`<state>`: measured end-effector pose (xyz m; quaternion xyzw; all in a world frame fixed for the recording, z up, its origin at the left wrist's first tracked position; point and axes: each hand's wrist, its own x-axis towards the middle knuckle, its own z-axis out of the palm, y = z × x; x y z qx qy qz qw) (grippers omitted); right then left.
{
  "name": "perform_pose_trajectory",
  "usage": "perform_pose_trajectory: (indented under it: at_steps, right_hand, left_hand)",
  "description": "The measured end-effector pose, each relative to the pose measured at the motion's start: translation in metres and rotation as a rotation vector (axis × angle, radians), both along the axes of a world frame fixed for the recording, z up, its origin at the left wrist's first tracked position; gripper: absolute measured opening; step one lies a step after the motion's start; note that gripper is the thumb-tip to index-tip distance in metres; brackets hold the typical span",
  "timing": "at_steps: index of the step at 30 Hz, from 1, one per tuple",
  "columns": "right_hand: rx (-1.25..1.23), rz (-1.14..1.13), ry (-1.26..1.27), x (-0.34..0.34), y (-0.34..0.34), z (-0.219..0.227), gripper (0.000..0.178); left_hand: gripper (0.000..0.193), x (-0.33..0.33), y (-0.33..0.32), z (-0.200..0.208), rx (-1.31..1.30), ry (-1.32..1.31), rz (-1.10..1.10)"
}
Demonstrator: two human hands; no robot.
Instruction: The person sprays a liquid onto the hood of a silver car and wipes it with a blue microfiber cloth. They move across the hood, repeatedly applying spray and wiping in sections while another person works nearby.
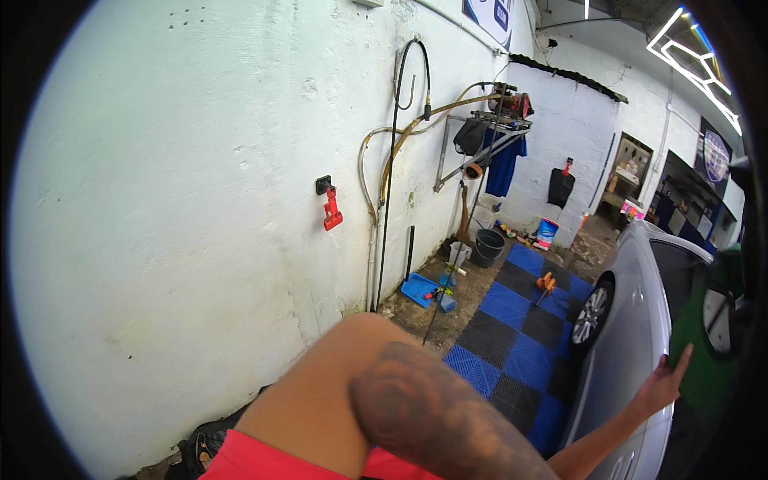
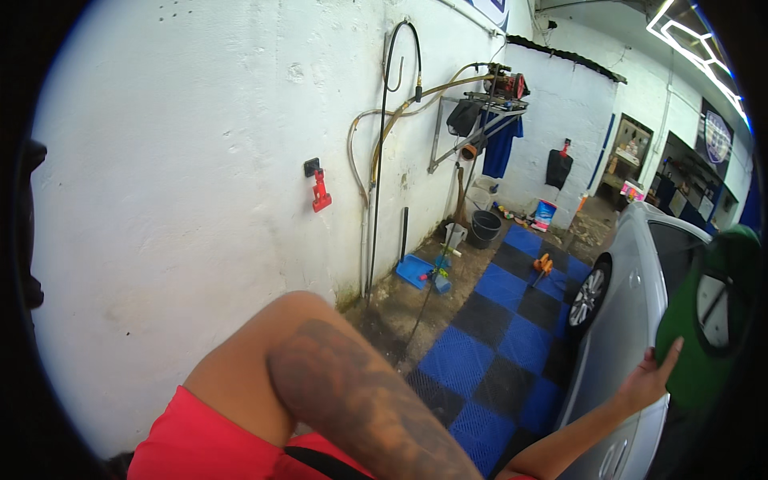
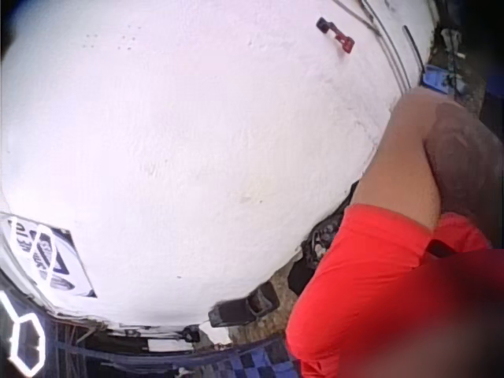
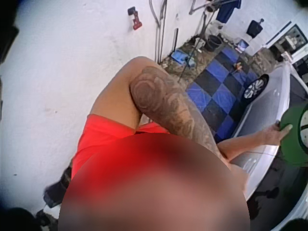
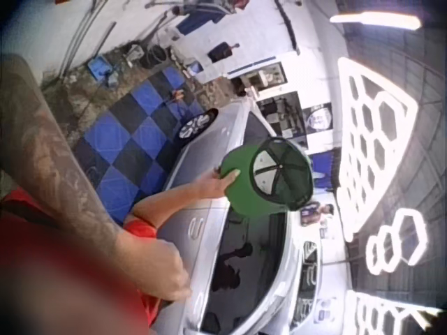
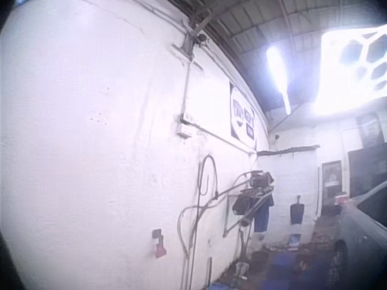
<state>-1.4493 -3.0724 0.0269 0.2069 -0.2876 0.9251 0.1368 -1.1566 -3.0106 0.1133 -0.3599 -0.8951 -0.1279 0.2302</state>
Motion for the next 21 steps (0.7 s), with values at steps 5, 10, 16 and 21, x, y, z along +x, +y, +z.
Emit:
perform_pose_trajectory:
  at_steps: [5, 10, 16, 21]
  right_hand:
    - [0.516, 0.067, 0.202, -0.034, -0.170, -0.009, 0.024]
    - [0.734, 0.436, 0.481, -0.053, -0.363, 0.004, 0.018]
    - [0.834, 0.723, 0.855, -0.015, -0.564, -0.020, 0.019]
    - [0.995, 0.675, 1.160, 0.033, -0.701, 0.000, 0.024]
  left_hand:
    - [0.014, -0.011, -0.143, -0.034, -0.007, 0.468, 0.291]
    - [0.010, -0.013, -0.255, -0.038, -0.059, 0.077, 0.805]
    - [0.032, 0.005, -0.352, -0.050, 0.295, -0.157, 1.010]
    - [0.038, 0.024, -0.416, -0.075, 0.632, -0.305, 1.035]
